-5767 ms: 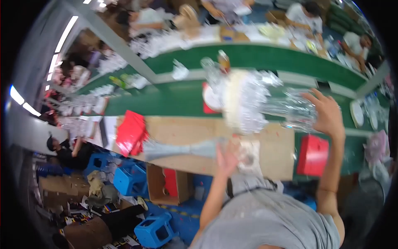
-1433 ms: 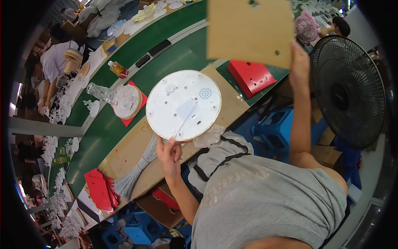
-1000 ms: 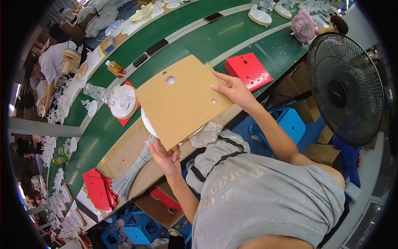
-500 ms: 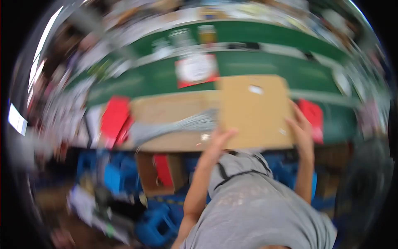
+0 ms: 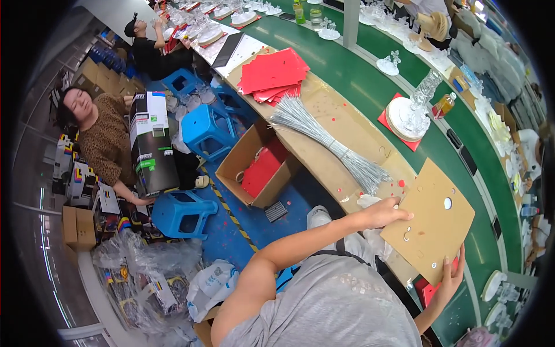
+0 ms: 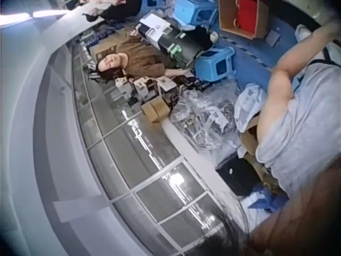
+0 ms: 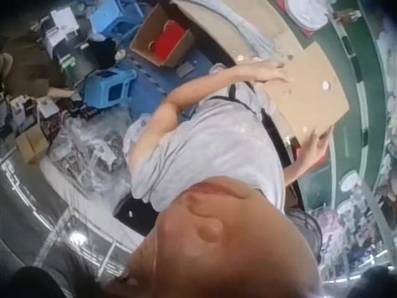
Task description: Threading lighting filaments through a template and packing components into boxes at an assembly station.
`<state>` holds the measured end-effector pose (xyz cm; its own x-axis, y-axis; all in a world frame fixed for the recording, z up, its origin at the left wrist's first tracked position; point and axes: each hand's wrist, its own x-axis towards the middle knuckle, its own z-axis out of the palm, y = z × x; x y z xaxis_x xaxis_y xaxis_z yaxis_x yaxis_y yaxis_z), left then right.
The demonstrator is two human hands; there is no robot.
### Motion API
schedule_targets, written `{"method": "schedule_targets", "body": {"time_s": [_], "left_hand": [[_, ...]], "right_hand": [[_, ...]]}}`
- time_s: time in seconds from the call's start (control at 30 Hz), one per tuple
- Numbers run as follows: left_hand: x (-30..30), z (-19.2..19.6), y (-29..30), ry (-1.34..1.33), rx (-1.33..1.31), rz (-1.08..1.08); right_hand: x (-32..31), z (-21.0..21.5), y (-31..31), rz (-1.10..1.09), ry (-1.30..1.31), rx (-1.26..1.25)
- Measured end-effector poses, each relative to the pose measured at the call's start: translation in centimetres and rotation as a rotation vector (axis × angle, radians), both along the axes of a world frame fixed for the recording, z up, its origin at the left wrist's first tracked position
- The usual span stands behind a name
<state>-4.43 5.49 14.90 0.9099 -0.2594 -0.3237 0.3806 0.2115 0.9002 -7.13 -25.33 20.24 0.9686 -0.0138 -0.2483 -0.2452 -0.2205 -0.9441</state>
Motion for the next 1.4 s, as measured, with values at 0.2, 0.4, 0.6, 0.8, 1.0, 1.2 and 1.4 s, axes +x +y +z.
{"method": "schedule_targets", "body": {"time_s": [0.2,0.4,0.6,0.8,1.0,1.2,1.4], "left_hand": [[-0.4,-0.6,-0.3,-0.037,0.034,0.0],[-0.8,3.3,2.1,0.045,0.235,-0.152],[0.4,2.7,0.2,-0.257,0.72,0.169],[3.5,0.6,-1.4,-0.472,0.253,0.22],[1.6,2.0,-0.9,-0.417,0.133,0.184],[-0.4,2.9,-1.7,-0.639,0.887,0.391],[-0.1,3.8,-1.3,-1.074,0.895,-0.164]], "right_hand": [[3.7,1.1,2.7,-0.188,-0.094,0.139],[3.4,0.2,2.3,-0.085,0.077,0.051],[2.7,0.0,3.4,-0.126,-0.008,0.03],[1.7,1.8,3.8,0.035,-0.115,0.009],[2.7,2.1,5.1,0.32,-0.565,-0.8],[1.7,1.5,7.0,0.318,-0.508,-0.915],[1.6,1.9,7.1,0.088,-0.938,-0.996]]}}
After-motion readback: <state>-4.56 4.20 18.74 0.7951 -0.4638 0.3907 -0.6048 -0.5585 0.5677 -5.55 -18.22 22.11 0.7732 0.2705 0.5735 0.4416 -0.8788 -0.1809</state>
